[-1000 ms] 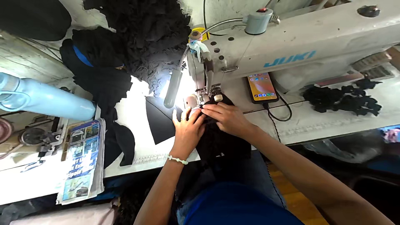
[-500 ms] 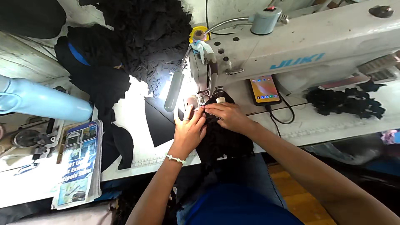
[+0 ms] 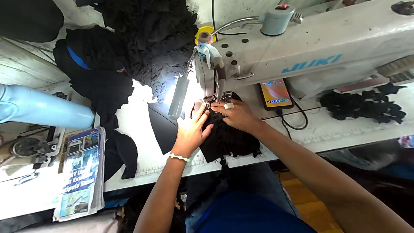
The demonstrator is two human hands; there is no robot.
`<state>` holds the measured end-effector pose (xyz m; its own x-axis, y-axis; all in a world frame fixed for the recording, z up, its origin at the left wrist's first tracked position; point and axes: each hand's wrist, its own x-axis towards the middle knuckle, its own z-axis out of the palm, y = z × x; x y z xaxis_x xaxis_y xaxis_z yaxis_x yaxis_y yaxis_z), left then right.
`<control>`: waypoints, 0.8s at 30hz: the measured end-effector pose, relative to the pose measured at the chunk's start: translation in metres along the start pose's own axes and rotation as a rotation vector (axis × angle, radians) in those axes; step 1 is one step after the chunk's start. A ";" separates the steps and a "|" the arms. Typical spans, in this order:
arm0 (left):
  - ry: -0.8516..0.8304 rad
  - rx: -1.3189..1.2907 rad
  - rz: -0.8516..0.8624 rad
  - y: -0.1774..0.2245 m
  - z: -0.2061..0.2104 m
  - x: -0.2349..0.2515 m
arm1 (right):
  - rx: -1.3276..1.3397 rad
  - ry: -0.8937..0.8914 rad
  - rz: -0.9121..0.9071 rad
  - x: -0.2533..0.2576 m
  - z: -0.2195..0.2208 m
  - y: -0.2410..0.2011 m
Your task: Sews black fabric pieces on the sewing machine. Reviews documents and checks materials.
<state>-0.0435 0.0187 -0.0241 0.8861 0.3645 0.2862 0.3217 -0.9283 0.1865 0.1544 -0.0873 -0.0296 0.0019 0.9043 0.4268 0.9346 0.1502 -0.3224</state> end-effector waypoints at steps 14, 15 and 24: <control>0.044 -0.035 -0.021 0.003 0.001 0.000 | -0.029 -0.008 0.010 -0.001 0.001 -0.001; 0.051 -0.042 -0.019 0.003 0.002 0.000 | -0.031 -0.007 0.011 -0.001 0.001 -0.001; 0.052 -0.102 -0.049 0.001 0.001 0.003 | -0.020 -0.009 0.024 0.001 0.001 0.002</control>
<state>-0.0405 0.0185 -0.0244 0.8509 0.4152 0.3218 0.3266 -0.8979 0.2950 0.1559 -0.0856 -0.0305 0.0214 0.9111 0.4117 0.9413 0.1204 -0.3154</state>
